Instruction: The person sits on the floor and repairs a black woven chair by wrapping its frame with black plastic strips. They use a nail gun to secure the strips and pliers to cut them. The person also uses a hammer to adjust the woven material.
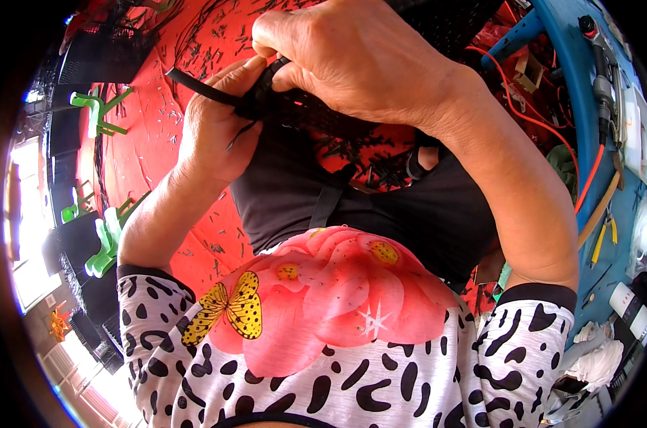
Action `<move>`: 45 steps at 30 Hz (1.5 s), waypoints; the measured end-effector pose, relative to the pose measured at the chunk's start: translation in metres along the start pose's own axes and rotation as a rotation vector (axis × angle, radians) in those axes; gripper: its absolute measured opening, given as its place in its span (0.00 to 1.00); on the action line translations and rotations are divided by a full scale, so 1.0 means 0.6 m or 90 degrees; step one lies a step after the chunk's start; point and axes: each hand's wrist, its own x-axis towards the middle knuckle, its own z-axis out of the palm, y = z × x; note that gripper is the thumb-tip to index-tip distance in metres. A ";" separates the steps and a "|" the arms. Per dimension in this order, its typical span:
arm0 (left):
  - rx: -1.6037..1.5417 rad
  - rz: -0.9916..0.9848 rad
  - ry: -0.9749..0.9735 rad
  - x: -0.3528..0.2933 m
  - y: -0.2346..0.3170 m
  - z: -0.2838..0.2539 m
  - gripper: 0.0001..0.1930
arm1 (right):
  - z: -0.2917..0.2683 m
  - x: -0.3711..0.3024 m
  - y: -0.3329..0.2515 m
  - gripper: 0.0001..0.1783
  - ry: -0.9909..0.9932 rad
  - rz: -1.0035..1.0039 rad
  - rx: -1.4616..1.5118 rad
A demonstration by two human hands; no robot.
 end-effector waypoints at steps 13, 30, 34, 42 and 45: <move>-0.085 -0.118 -0.002 0.014 -0.005 0.002 0.12 | -0.014 -0.009 -0.002 0.25 0.044 -0.008 -0.124; -0.546 -0.399 -0.026 0.024 0.009 -0.001 0.10 | -0.020 -0.021 0.010 0.20 -0.059 0.075 -0.221; -0.561 -0.458 -0.063 0.034 0.014 -0.004 0.09 | -0.019 -0.019 0.010 0.19 -0.066 0.073 -0.218; -0.497 -0.280 0.014 0.017 0.011 0.018 0.07 | -0.017 -0.024 0.010 0.17 -0.035 0.064 -0.207; -0.527 -0.383 -0.011 0.024 0.010 0.010 0.07 | -0.018 -0.023 0.002 0.17 -0.025 0.069 -0.192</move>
